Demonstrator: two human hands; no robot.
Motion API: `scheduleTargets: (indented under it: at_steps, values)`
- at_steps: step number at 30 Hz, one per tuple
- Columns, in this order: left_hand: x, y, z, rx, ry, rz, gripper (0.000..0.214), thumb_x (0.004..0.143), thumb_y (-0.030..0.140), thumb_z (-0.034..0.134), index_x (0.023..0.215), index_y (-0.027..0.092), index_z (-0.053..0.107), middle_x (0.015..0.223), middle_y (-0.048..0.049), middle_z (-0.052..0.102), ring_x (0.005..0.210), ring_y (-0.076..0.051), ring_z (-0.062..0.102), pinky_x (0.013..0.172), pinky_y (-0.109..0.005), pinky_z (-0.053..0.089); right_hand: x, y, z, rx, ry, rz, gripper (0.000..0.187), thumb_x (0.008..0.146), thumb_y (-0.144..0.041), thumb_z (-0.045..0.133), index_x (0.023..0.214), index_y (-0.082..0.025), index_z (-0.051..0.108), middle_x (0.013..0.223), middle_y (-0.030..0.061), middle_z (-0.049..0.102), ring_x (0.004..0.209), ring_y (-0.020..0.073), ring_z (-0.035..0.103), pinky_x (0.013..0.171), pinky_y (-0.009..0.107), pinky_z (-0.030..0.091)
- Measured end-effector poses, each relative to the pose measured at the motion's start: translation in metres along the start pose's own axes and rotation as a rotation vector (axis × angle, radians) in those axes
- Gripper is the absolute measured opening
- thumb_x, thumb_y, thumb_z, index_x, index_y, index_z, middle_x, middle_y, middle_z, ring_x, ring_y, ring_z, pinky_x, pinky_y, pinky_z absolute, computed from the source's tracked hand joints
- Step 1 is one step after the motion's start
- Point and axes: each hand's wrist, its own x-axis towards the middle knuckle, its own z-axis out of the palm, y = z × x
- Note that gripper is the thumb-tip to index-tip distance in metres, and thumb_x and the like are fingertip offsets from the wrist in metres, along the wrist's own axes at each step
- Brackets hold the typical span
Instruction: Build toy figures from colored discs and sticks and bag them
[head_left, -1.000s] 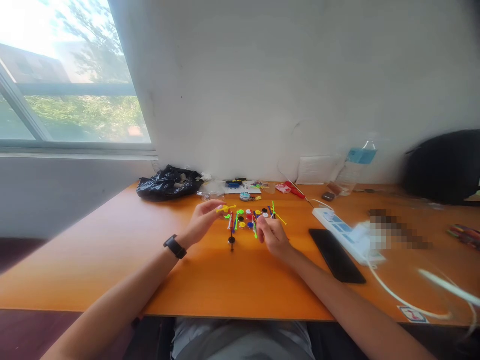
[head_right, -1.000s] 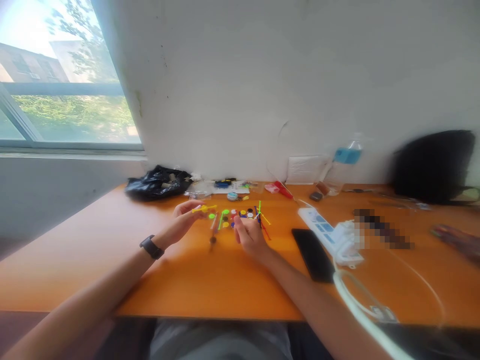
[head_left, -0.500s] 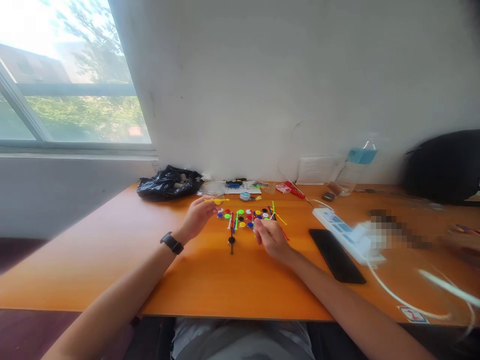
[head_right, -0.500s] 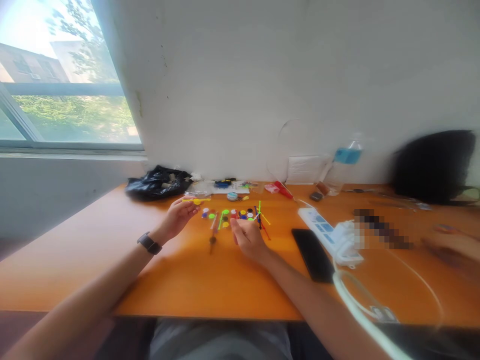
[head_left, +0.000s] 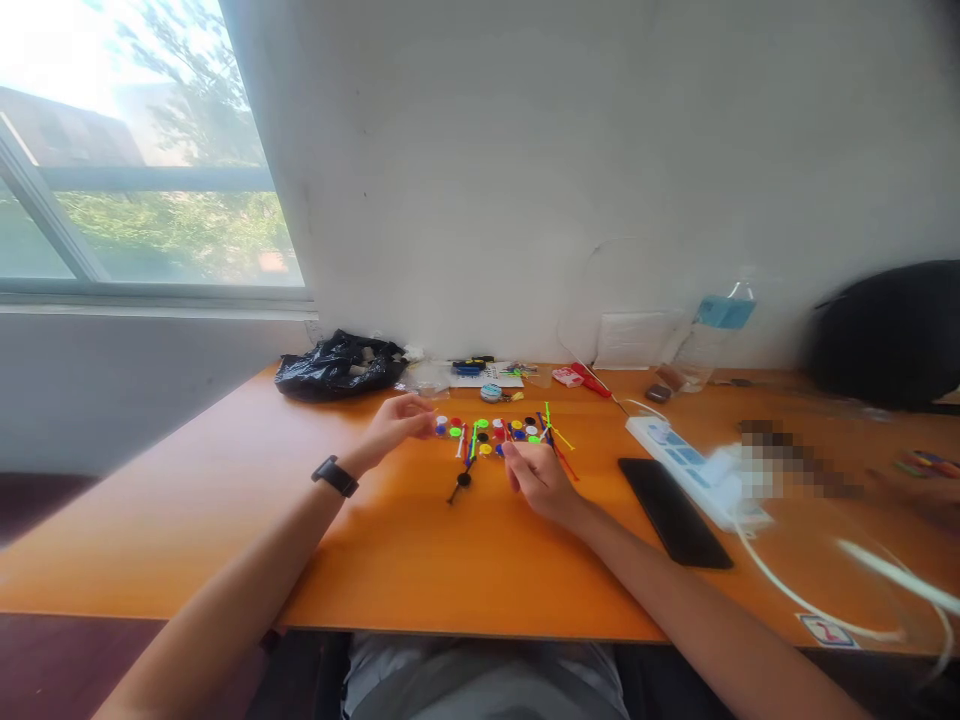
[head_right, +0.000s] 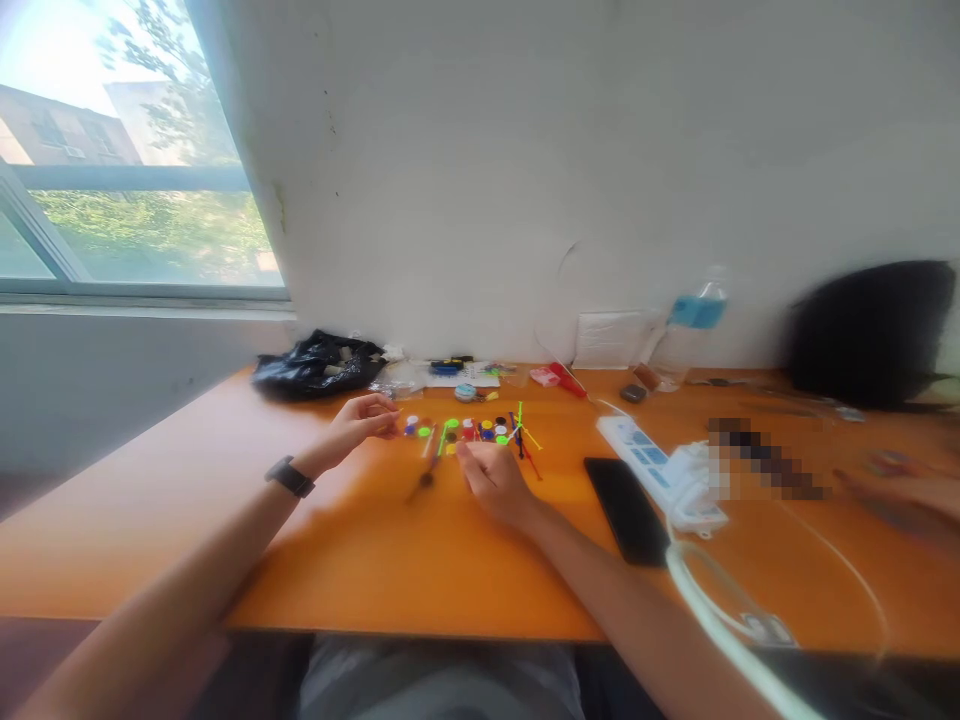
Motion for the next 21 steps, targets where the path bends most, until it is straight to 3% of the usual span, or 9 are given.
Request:
scheduleTargets:
  at_steps: [4, 7, 15, 21]
  values:
    - [0.000, -0.002, -0.003, 0.377, -0.003, 0.110, 0.024, 0.078, 0.034, 0.081, 0.089, 0.015, 0.074, 0.071, -0.0059, 0.075, 0.064, -0.016, 0.068, 0.060, -0.024, 0.047, 0.001, 0.000, 0.001, -0.038, -0.024, -0.014, 0.069, 0.112, -0.054, 0.032, 0.052, -0.022, 0.044, 0.054, 0.0014, 0.051, 0.054, 0.0149, 0.048, 0.061, 0.033, 0.036]
    - [-0.001, -0.005, -0.002, 0.506, -0.069, 0.109, 0.020, 0.078, 0.033, 0.078, 0.088, 0.016, 0.079, 0.069, -0.0031, 0.073, 0.060, -0.014, 0.063, 0.056, -0.023, 0.042, 0.001, 0.000, 0.001, -0.072, -0.044, -0.017, 0.069, 0.112, -0.054, 0.031, 0.051, -0.022, 0.042, 0.053, 0.0012, 0.050, 0.053, 0.0144, 0.046, 0.061, 0.033, 0.035]
    - [-0.001, -0.012, -0.002, 0.553, -0.159, 0.026, 0.022, 0.072, 0.027, 0.079, 0.091, 0.016, 0.078, 0.068, -0.0025, 0.073, 0.057, -0.015, 0.063, 0.054, -0.022, 0.041, 0.001, -0.001, 0.001, -0.126, -0.092, -0.053, 0.068, 0.112, -0.052, 0.031, 0.052, -0.022, 0.038, 0.054, 0.0009, 0.046, 0.053, 0.0145, 0.044, 0.060, 0.033, 0.032]
    - [-0.003, -0.010, -0.001, 0.570, -0.267, -0.010, 0.028, 0.071, 0.034, 0.083, 0.091, 0.016, 0.077, 0.069, -0.0041, 0.074, 0.059, -0.016, 0.064, 0.053, -0.022, 0.041, 0.002, -0.001, 0.002, -0.146, -0.108, -0.062, 0.063, 0.111, -0.047, 0.037, 0.054, -0.021, 0.038, 0.056, 0.0006, 0.044, 0.055, 0.0149, 0.044, 0.060, 0.033, 0.031]
